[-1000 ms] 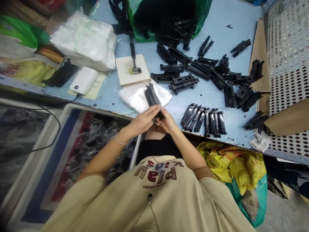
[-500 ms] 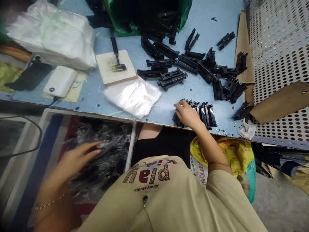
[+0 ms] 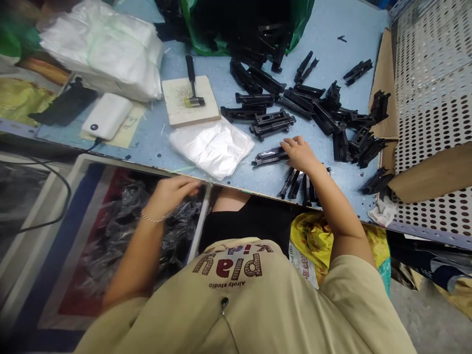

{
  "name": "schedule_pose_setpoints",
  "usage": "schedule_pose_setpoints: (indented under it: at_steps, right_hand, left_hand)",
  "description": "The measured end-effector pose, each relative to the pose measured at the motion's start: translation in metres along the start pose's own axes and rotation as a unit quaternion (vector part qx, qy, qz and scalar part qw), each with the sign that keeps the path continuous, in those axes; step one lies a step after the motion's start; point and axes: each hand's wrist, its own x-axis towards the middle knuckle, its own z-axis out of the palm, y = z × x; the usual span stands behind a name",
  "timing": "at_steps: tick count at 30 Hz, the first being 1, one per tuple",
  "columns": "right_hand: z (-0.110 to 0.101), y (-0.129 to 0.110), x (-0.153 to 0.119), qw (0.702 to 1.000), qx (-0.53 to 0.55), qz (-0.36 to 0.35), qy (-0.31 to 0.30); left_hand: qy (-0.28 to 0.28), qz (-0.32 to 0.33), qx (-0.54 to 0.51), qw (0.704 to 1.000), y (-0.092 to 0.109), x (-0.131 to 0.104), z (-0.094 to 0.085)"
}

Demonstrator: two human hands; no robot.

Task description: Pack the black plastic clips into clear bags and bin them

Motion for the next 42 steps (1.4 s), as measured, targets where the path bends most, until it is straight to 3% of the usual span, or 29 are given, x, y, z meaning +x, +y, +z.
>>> schedule_pose_setpoints:
  at_steps: [3, 5, 7, 9, 11, 14, 17, 19, 21, 24, 27, 30, 33, 35, 38, 42]
  right_hand:
    - [-0.009, 0.003, 0.002, 0.999, -0.033, -0.012, -0.018]
    - [-0.018, 0.005, -0.003, 1.000, -0.010, -0.003, 0.013]
    - [-0.028, 0.002, -0.012, 0.994, 0.084, 0.032, 0.062]
    - [-0.034, -0.010, -0.019, 0.958, 0.262, 0.071, 0.091]
    - [-0.035, -0.035, -0.018, 0.868, 0.481, 0.087, 0.088]
    - [-0.028, -0.090, 0.004, 0.662, 0.743, 0.079, 0.066]
    - [-0.012, -0.143, 0.044, 0.476, 0.873, 0.091, 0.055]
    - [0.001, -0.169, 0.071, 0.407, 0.904, 0.116, 0.054]
    - [0.012, -0.182, 0.091, 0.382, 0.910, 0.147, 0.062]
    - [0.020, -0.184, 0.098, 0.375, 0.906, 0.181, 0.083]
    - [0.018, -0.174, 0.072, 0.380, 0.907, 0.164, 0.076]
    - [0.021, -0.165, 0.027, 0.376, 0.920, 0.099, -0.053]
    - [0.035, -0.167, -0.008, 0.320, 0.919, 0.056, -0.225]
    - [0.048, -0.174, -0.015, 0.263, 0.919, 0.060, -0.288]
    - [0.060, -0.184, -0.007, 0.194, 0.925, 0.080, -0.317]
    - [0.057, -0.193, 0.011, 0.152, 0.933, 0.106, -0.308]
  left_hand:
    - [0.085, 0.044, 0.215, 0.972, 0.007, 0.059, 0.036]
    - [0.097, 0.045, 0.290, 0.951, 0.010, 0.093, 0.050]
    - [0.097, 0.027, 0.263, 0.960, 0.007, 0.115, 0.050]
    - [0.106, -0.010, 0.165, 0.981, 0.000, 0.125, 0.038]
    - [0.108, -0.065, 0.043, 0.991, -0.006, 0.128, 0.025]
    - [0.097, -0.104, -0.079, 0.987, -0.009, 0.128, 0.016]
    - [0.103, -0.097, -0.078, 0.987, -0.006, 0.126, 0.019]
    - [0.131, -0.058, -0.026, 0.989, -0.003, 0.121, 0.021]
    - [0.160, 0.024, 0.076, 0.984, -0.002, 0.113, 0.019]
    - [0.161, 0.124, 0.258, 0.945, -0.003, 0.101, 0.009]
    - [0.141, 0.142, 0.325, 0.924, -0.005, 0.098, -0.001]
    - [0.115, 0.156, 0.290, 0.937, -0.005, 0.103, -0.004]
    - [0.076, 0.171, 0.234, 0.954, -0.005, 0.105, -0.007]
    - [0.046, 0.196, 0.222, 0.954, -0.006, 0.101, -0.012]
    - [0.047, 0.236, 0.238, 0.941, -0.005, 0.088, -0.023]
    - [0.110, 0.278, 0.278, 0.913, 0.000, 0.063, -0.022]
